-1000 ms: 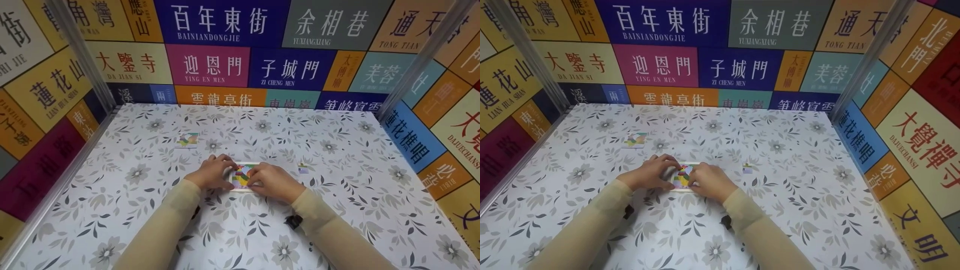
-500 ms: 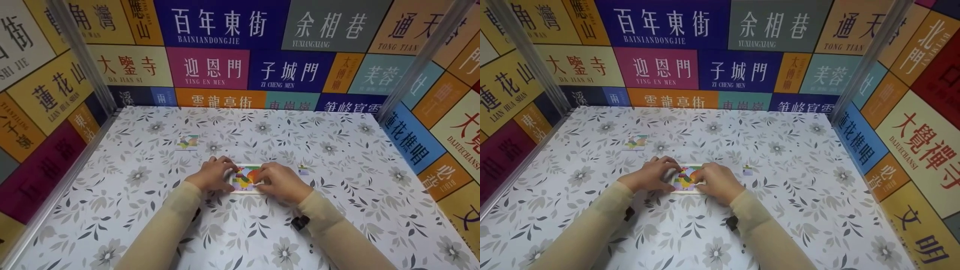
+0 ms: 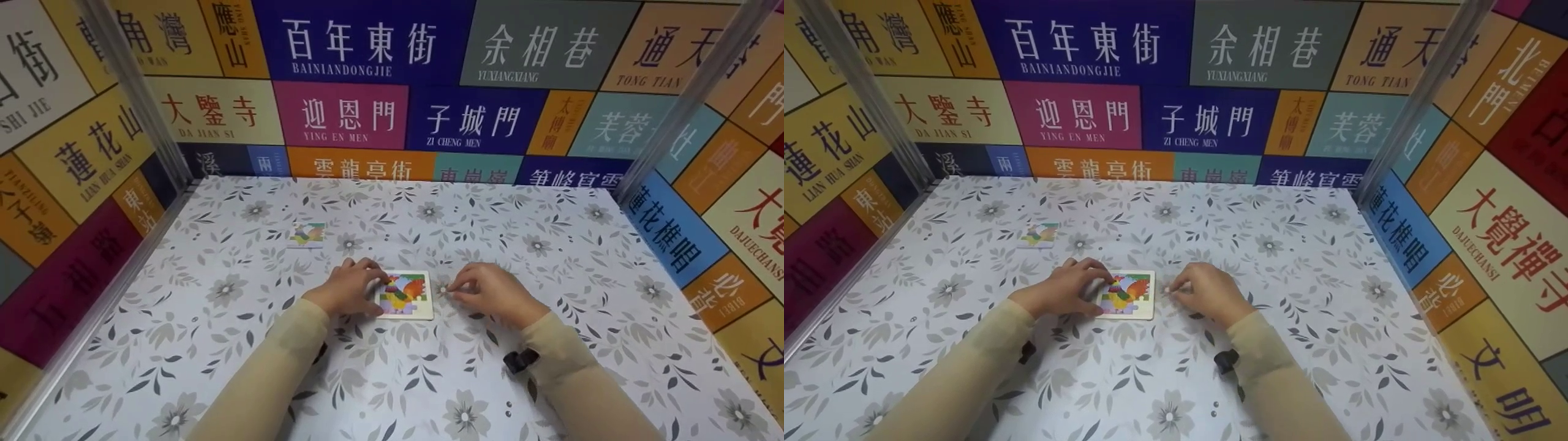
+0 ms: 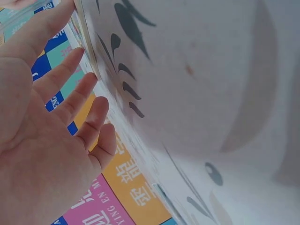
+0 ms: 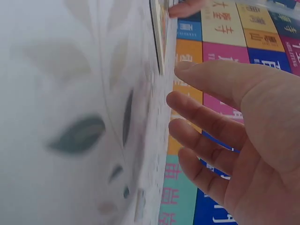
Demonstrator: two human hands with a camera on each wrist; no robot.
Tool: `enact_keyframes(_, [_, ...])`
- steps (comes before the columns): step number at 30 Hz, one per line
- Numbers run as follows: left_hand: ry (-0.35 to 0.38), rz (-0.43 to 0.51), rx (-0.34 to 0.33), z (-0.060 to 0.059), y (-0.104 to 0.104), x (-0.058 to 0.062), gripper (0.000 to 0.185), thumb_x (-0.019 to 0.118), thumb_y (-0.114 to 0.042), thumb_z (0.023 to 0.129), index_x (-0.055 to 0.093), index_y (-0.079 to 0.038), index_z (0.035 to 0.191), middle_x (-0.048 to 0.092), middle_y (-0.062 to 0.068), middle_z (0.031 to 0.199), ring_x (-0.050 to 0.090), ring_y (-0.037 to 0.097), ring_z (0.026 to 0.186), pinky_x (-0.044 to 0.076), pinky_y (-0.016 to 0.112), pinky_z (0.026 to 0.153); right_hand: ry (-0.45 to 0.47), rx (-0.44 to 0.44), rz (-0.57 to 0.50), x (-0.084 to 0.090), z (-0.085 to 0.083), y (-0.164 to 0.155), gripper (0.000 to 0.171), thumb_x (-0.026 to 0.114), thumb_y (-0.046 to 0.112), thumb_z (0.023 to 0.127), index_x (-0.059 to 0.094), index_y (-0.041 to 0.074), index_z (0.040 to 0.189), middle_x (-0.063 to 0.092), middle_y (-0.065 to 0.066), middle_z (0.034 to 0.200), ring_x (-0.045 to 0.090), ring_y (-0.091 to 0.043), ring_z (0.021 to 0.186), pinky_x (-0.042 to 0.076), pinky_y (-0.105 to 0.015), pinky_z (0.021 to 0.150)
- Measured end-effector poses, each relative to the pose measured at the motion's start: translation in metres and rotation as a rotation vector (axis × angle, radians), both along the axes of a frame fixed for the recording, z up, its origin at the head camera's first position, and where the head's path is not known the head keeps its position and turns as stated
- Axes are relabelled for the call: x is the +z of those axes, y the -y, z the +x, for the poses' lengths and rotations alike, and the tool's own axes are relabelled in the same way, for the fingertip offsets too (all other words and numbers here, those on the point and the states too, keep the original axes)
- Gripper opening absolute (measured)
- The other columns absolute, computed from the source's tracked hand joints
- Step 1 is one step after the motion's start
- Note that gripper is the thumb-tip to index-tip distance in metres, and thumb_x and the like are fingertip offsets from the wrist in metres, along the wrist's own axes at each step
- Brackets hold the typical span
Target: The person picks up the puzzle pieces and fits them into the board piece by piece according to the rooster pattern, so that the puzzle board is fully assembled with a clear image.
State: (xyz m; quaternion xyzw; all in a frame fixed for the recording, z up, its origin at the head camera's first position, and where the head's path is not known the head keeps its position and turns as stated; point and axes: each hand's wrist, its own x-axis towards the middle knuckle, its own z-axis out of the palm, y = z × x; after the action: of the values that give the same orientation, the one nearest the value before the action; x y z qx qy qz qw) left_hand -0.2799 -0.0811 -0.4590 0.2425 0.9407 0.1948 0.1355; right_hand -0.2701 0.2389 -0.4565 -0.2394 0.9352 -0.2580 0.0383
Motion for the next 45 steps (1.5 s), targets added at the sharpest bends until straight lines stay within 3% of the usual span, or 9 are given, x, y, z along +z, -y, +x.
enact_keyframes(11, [0.027, -0.014, 0.027, 0.001, 0.000, -0.001, 0.057, 0.086, -0.037, 0.085, 0.065, -0.025, 0.137, 0.049, 0.003, 0.151, 0.041, 0.032, 0.136, 0.033, 0.052, 0.115, -0.008, -0.074, 0.068, 0.012, -0.011, -0.043, 0.021, 0.079, 0.015, 0.090, 0.080, 0.011, 0.110, 0.074, -0.007, 0.112, 0.066, -0.031, 0.099, 0.053, -0.045, 0.084])
enact_keyframes(22, [0.022, -0.009, 0.019, -0.002, 0.000, 0.000, 0.057, 0.085, -0.038, 0.085, 0.065, -0.025, 0.137, 0.048, 0.003, 0.152, 0.041, 0.032, 0.135, 0.034, 0.053, 0.115, -0.016, -0.128, 0.089, 0.007, -0.014, -0.072, 0.023, 0.079, 0.013, 0.088, 0.080, 0.013, 0.110, 0.073, -0.008, 0.114, 0.064, -0.031, 0.102, 0.052, -0.049, 0.086])
enact_keyframes(32, [0.050, 0.003, 0.043, -0.002, -0.001, 0.000, 0.057, 0.085, -0.038, 0.085, 0.065, -0.026, 0.136, 0.048, 0.001, 0.152, 0.040, 0.031, 0.136, 0.034, 0.052, 0.115, 0.058, -0.172, 0.113, 0.009, -0.022, -0.087, 0.026, 0.080, 0.015, 0.086, 0.079, 0.013, 0.112, 0.073, -0.010, 0.114, 0.064, -0.031, 0.102, 0.051, -0.049, 0.089])
enact_keyframes(39, [0.064, 0.001, 0.051, -0.003, -0.002, 0.000, 0.057, 0.086, -0.038, 0.084, 0.065, -0.027, 0.136, 0.048, 0.000, 0.152, 0.040, 0.029, 0.135, 0.034, 0.052, 0.115, 0.071, -0.131, 0.087, 0.006, -0.022, -0.091, 0.028, 0.081, 0.014, 0.085, 0.079, 0.011, 0.112, 0.073, -0.010, 0.110, 0.063, -0.025, 0.091, 0.048, -0.035, 0.076])
enact_keyframes(45, [0.065, 0.006, 0.049, -0.002, -0.002, -0.001, 0.057, 0.086, -0.037, 0.084, 0.065, -0.027, 0.137, 0.048, -0.001, 0.151, 0.040, 0.029, 0.135, 0.034, 0.051, 0.115, 0.014, -0.050, 0.051, -0.002, -0.025, -0.090, 0.024, 0.081, 0.008, 0.084, 0.079, 0.008, 0.108, 0.074, -0.009, 0.110, 0.066, -0.027, 0.093, 0.053, -0.040, 0.080])
